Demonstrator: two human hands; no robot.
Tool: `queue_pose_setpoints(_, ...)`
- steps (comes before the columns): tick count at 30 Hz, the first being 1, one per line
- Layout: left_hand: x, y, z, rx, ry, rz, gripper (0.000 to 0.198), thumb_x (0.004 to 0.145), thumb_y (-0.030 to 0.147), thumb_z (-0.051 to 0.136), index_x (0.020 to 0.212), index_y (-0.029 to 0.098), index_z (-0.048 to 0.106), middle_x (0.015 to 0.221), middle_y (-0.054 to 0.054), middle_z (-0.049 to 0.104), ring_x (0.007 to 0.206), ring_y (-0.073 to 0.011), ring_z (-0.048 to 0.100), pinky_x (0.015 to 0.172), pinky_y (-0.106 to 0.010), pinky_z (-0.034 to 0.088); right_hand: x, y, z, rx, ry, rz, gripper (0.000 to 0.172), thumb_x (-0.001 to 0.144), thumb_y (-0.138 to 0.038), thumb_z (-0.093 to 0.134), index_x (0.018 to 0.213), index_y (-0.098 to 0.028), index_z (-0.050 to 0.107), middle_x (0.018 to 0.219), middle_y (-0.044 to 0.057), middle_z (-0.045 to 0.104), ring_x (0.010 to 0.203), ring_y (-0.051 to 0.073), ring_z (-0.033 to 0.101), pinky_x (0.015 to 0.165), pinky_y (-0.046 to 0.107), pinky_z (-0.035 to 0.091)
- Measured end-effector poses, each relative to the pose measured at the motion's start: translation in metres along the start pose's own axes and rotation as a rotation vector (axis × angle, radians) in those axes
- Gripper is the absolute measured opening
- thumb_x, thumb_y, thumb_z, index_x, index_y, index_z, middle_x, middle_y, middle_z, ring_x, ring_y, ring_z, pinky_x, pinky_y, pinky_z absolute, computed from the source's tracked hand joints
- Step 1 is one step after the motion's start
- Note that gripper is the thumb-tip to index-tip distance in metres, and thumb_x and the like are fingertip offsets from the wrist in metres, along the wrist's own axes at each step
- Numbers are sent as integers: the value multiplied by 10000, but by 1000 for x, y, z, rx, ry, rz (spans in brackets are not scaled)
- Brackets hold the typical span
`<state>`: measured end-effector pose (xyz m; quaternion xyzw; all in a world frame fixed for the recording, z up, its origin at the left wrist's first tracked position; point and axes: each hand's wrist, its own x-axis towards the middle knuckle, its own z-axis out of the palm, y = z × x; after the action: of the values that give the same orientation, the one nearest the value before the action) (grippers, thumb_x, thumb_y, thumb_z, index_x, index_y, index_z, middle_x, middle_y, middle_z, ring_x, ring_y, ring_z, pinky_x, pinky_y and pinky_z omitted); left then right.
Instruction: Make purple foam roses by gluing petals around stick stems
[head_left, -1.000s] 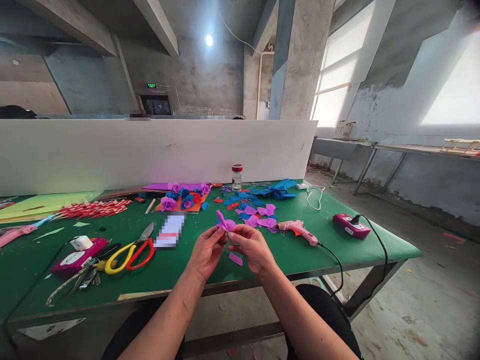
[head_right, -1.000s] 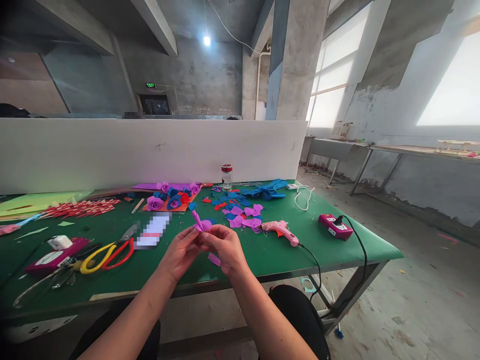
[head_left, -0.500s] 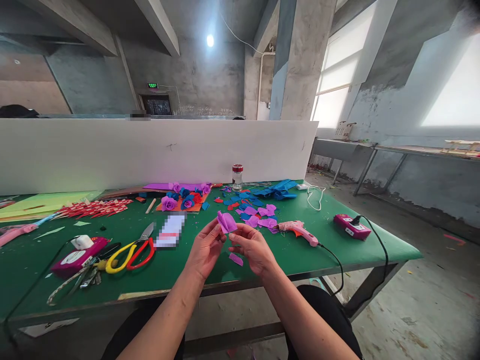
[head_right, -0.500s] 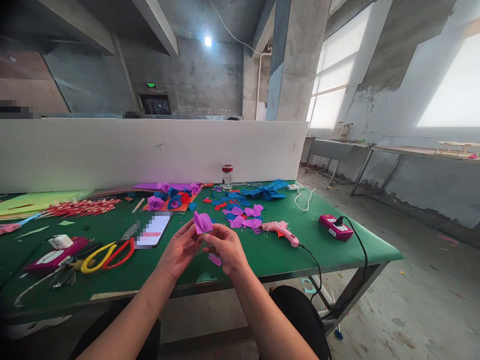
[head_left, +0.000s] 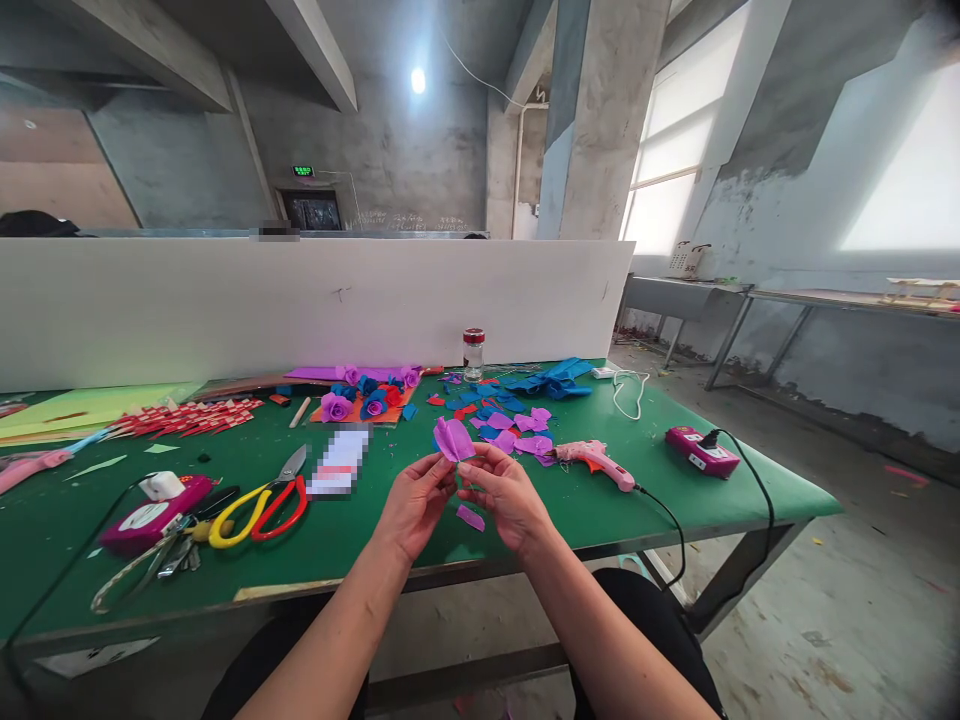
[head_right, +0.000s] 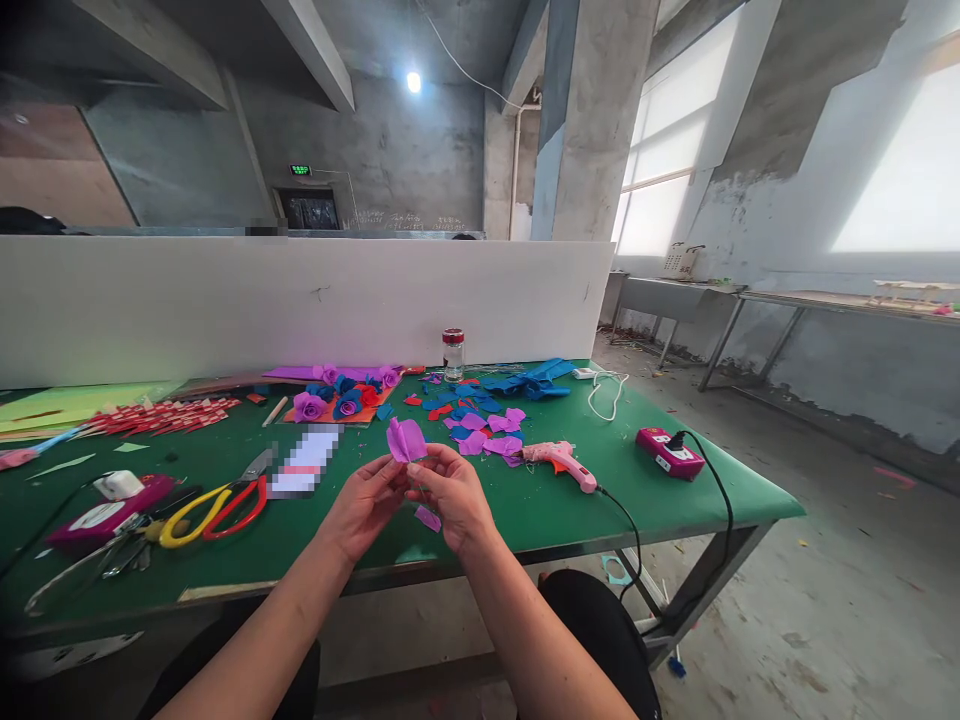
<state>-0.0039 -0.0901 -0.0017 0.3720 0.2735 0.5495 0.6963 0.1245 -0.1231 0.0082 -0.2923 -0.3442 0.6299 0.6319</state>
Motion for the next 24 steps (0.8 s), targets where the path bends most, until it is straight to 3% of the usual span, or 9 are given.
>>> queue_pose_setpoints(16,-4,4,7,13,84,14,242,533,253,866,675,111,730,589,-14,647,544,-87,537,537,-210,420,0,9,7,-43,19,-56,424,552,-312,852,869,-192,598,643,-54,630,553,85,582,577,213,488)
queue_pose_setpoints(24,-6,5,9,21,156,36,249,492,225,870,664,113,729,614,-21,668,581,-99,562,583,-221,439,6,20,3,-274,88,-257,333,648,-324,772,888,-208,573,661,-39,627,609,121,571,603,250,472)
